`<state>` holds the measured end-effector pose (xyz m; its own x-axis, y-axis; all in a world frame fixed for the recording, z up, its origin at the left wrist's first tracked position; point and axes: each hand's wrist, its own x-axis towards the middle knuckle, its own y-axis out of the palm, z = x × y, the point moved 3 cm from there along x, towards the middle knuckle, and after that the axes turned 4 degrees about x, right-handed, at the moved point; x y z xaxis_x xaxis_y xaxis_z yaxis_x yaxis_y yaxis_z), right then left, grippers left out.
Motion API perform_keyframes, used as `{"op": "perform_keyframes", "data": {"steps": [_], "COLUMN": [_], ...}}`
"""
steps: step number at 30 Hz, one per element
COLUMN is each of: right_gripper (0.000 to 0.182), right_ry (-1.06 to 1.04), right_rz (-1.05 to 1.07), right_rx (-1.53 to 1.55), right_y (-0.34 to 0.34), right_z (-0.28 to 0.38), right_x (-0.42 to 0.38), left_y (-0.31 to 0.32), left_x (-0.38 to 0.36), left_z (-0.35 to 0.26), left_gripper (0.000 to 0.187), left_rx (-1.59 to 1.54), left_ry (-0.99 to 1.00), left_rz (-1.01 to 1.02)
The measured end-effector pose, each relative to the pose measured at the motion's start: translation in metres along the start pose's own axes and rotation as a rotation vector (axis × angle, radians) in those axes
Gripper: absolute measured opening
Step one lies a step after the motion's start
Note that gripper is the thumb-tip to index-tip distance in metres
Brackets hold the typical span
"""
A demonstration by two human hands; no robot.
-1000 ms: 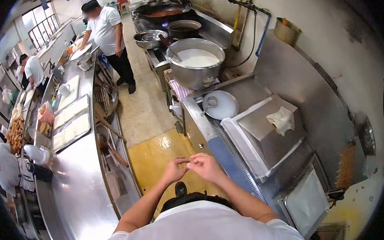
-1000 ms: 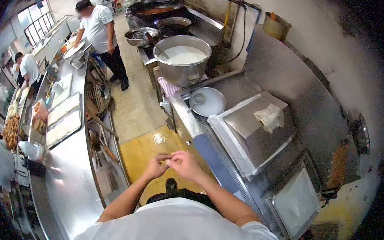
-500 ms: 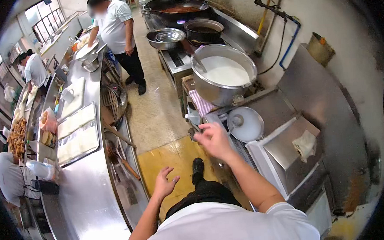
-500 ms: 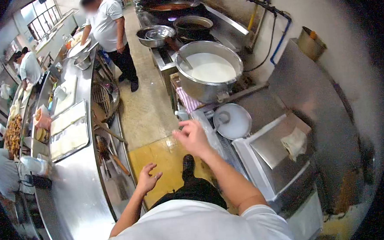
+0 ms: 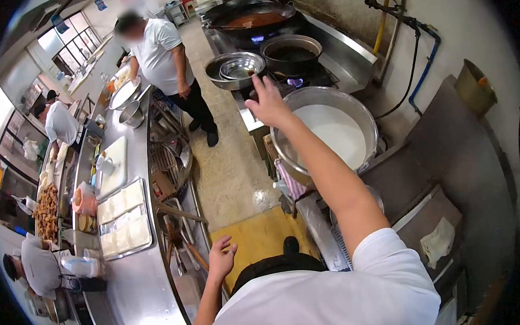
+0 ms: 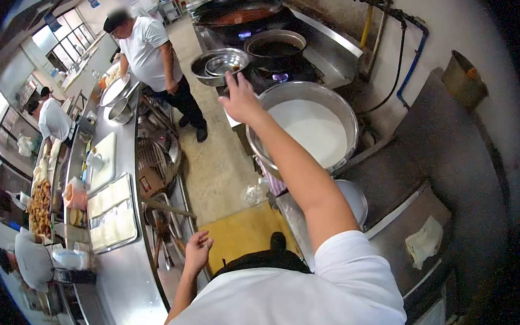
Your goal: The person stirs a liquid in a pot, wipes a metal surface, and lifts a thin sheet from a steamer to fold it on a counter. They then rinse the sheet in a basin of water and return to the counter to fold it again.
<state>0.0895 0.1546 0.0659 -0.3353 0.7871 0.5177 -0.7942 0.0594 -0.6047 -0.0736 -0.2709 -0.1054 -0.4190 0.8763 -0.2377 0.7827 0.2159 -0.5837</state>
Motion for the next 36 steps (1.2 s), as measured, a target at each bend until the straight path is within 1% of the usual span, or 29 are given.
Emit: {"op": "perform_keyframes", "data": {"steps": [1,2,4,6,7,8,9,10,11,12,13,14,15,16,17,18,20,22,26,32,36], "right_gripper": [0.078,0.063,0.044,0.038,0.035,0.036,0.041,0.044,0.047,0.049,0.046,0.041,0.033,0.025,0.02,0.016,0.018,0.015,0.013,0.011,0.01], "right_ry": [0.016,-0.042,0.095,0.104,0.109,0.183,0.206,0.233,0.275,0.33,0.329,0.405,0.45,0.501,0.477,0.456,0.454,0.55,0.604,0.662,0.642], "right_rz": [0.026,0.065,0.268,0.168,0.124,0.108,0.079,0.038,0.038,0.096,0.143,0.235,0.375,0.52,0.59,0.665,0.768,0.836,0.909,0.975,0.963], "right_rx": [-0.041,-0.011,0.076,-0.054,-0.123,-0.186,-0.24,-0.289,-0.378,-0.411,-0.624,-0.748,-0.888,-1.017,-1.121,-1.219,-1.179,-1.12,-1.068,-1.037,-0.991], "right_y": [0.015,0.026,0.015,-0.011,-0.027,-0.053,-0.09,-0.119,-0.154,-0.185,-0.21,-0.229,-0.24,-0.244,-0.237,-0.226,-0.2,-0.182,-0.16,-0.173,-0.173], "right_z": [-0.01,-0.022,-0.027,-0.031,-0.03,-0.03,-0.019,-0.022,-0.013,-0.005,0.003,0.016,0.033,0.046,0.043,0.035,0.04,0.063,0.091,0.14,0.15], "right_x": [0.009,0.013,0.019,0.024,0.025,0.027,0.024,0.024,0.019,0.014,0.007,-0.002,-0.013,-0.028,-0.047,-0.07,-0.114,-0.136,-0.151,-0.131,-0.122], "left_y": [0.006,0.011,0.019,0.021,0.02,0.022,0.025,0.028,0.029,0.027,0.027,0.029,0.03,0.03,0.03,0.032,0.038,0.049,0.078,0.089,0.092], "left_x": [0.009,0.017,0.036,0.049,0.055,0.068,0.08,0.092,0.104,0.113,0.122,0.132,0.14,0.148,0.155,0.161,0.17,0.18,0.193,0.195,0.194], "left_z": [-0.006,-0.011,-0.025,-0.048,-0.064,-0.069,-0.072,-0.077,-0.092,-0.109,-0.129,-0.15,-0.171,-0.19,-0.209,-0.225,-0.25,-0.26,-0.254,-0.247,-0.247], "left_gripper": [0.038,0.038,0.039,0.041,0.041,0.042,0.043,0.044,0.042,0.039,0.037,0.036,0.035,0.034,0.033,0.033,0.032,0.031,0.032,0.029,0.027], "left_rx": [-0.043,-0.083,-0.082,-0.059,-0.036,-0.04,-0.046,-0.052,-0.036,-0.047,-0.064,-0.088,-0.084,-0.079,-0.077,-0.067,-0.057,-0.044,0.049,0.019,0.009], "left_ry": [-0.005,-0.01,0.015,0.036,0.012,0.061,0.112,0.163,0.243,0.34,0.442,0.545,0.682,0.818,0.956,1.041,1.212,1.282,1.404,1.376,1.383], "left_rz": [0.024,0.05,0.118,0.186,0.214,0.237,0.261,0.287,0.316,0.321,0.326,0.329,0.309,0.289,0.267,0.247,0.211,0.256,0.253,0.234,0.209]}}
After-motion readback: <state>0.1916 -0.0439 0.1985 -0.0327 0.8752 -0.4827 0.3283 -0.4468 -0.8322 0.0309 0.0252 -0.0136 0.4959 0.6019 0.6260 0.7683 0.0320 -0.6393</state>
